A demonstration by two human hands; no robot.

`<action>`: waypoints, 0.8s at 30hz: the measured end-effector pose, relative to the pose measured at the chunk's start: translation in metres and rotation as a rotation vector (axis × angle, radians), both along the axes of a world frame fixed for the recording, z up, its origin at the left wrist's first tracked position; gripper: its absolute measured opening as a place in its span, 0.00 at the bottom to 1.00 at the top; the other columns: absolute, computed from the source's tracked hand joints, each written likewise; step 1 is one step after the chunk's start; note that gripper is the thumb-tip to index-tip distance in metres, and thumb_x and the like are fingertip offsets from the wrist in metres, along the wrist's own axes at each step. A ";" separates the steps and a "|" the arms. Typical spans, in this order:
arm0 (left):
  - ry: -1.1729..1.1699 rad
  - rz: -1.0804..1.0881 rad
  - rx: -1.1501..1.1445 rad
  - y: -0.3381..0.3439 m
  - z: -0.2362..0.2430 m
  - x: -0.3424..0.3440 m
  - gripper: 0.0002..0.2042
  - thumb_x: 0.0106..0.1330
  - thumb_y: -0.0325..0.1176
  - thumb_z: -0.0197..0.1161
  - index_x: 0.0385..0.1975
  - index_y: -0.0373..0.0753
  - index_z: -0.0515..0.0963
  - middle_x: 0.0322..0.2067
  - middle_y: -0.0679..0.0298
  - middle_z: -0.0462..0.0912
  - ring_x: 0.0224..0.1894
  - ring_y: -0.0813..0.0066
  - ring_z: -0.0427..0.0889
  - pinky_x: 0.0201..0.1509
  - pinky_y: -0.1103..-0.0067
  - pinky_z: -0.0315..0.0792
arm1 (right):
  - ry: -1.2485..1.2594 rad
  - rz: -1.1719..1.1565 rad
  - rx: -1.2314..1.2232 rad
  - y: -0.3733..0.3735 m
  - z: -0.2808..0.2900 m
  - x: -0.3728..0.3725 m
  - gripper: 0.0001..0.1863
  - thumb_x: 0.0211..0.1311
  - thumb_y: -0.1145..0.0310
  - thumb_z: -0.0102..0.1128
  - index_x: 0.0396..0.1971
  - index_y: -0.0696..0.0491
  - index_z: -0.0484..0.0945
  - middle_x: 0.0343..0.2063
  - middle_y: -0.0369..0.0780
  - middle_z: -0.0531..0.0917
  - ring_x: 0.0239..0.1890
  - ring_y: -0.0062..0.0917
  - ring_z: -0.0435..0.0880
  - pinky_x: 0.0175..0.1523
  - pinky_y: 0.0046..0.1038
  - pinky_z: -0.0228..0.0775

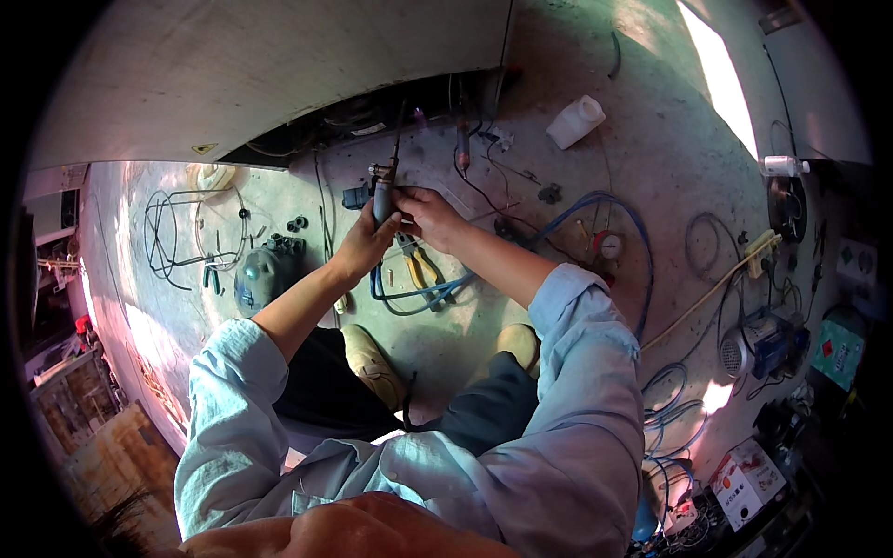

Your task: The person uses a soldering iron and a blowtorch to heat and solder a metal pipe connection. They hold the tools with both hands, applying heat to the joint while occasionally adjusting the position of the pipe.

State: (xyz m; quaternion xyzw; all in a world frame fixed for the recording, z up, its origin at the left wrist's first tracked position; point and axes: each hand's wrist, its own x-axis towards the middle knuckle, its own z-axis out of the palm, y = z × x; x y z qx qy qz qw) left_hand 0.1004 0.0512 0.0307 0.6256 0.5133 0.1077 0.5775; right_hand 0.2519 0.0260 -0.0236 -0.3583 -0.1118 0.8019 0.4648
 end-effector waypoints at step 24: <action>-0.030 0.014 -0.033 0.005 -0.001 0.002 0.16 0.70 0.39 0.54 0.51 0.39 0.64 0.25 0.71 0.69 0.27 0.84 0.67 0.30 0.84 0.64 | -0.009 -0.008 -0.007 0.004 0.003 0.001 0.14 0.70 0.62 0.49 0.51 0.49 0.75 0.46 0.33 0.79 0.49 0.21 0.77 0.55 0.29 0.70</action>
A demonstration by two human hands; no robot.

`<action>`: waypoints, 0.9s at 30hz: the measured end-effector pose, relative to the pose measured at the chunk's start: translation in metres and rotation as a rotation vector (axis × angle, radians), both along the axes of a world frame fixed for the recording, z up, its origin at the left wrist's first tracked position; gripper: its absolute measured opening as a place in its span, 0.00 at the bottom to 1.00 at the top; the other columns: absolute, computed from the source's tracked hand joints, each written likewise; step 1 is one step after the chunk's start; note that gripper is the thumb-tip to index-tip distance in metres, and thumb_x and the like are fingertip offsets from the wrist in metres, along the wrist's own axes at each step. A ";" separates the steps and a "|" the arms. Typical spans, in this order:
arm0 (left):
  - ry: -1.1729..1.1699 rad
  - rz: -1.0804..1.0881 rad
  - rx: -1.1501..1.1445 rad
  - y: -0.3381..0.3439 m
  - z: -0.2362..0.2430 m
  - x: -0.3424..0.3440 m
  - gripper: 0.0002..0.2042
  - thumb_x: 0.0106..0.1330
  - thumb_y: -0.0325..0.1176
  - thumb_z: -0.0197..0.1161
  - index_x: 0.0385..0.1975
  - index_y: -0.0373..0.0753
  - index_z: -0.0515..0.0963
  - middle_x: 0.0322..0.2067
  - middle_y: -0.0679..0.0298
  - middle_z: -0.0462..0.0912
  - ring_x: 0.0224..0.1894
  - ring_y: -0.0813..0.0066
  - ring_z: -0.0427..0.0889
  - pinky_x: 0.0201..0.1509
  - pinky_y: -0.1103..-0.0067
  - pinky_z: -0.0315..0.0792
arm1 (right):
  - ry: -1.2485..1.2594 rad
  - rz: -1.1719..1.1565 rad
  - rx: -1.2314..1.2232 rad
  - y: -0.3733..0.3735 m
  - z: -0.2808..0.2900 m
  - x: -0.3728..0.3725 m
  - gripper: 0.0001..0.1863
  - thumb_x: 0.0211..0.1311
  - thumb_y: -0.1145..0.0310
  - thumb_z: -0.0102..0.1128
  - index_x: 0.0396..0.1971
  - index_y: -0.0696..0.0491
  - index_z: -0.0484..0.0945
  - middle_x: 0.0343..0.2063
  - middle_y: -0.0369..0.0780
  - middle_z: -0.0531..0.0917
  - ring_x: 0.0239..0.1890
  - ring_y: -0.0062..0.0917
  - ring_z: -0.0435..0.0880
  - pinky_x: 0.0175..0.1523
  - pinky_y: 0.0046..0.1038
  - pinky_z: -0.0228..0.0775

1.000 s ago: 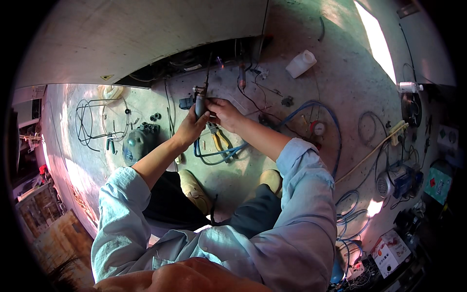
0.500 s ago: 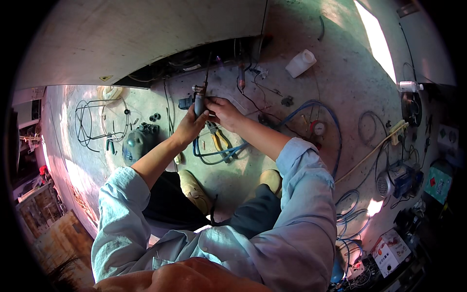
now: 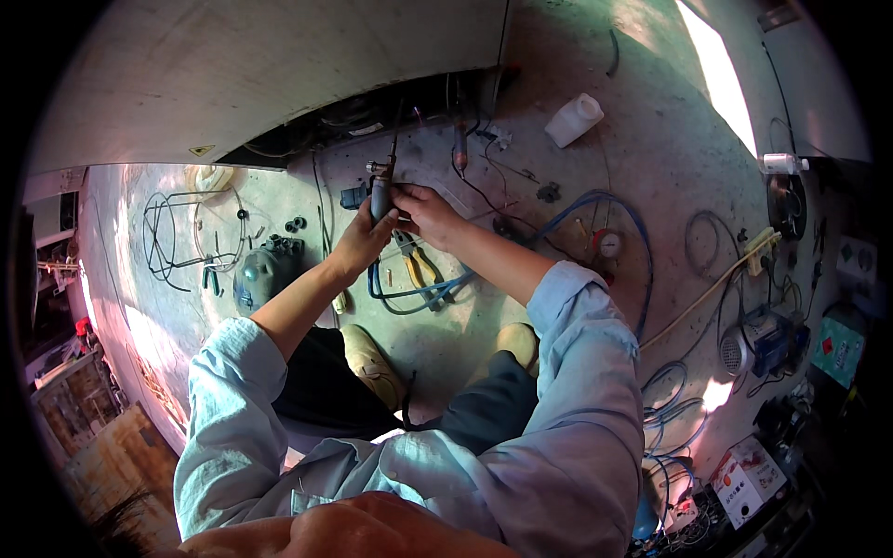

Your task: The person uses a soldering iron and a blowtorch to heat and solder a metal pipe connection. They hold the tools with both hands, applying heat to the joint while occasionally adjusting the position of the pipe.

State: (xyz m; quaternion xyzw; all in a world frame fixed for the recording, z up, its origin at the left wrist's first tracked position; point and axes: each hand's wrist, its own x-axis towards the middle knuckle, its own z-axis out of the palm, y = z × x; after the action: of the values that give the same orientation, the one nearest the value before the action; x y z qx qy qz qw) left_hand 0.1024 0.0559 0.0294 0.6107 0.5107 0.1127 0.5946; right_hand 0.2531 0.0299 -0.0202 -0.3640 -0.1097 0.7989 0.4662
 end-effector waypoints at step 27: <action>0.093 -0.001 -0.088 0.004 0.010 -0.003 0.18 0.70 0.46 0.53 0.44 0.35 0.66 0.30 0.60 0.76 0.34 0.75 0.73 0.40 0.77 0.69 | -0.389 -0.026 0.128 -0.038 0.010 -0.004 0.14 0.71 0.55 0.45 0.44 0.49 0.73 0.36 0.30 0.80 0.37 0.14 0.77 0.39 0.20 0.67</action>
State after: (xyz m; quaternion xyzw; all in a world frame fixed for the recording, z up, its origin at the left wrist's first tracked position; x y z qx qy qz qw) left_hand 0.0991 0.0597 0.0392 0.5888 0.5419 0.0614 0.5966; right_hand 0.2488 -0.0085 -0.0098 -0.4822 -0.2436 0.6988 0.4689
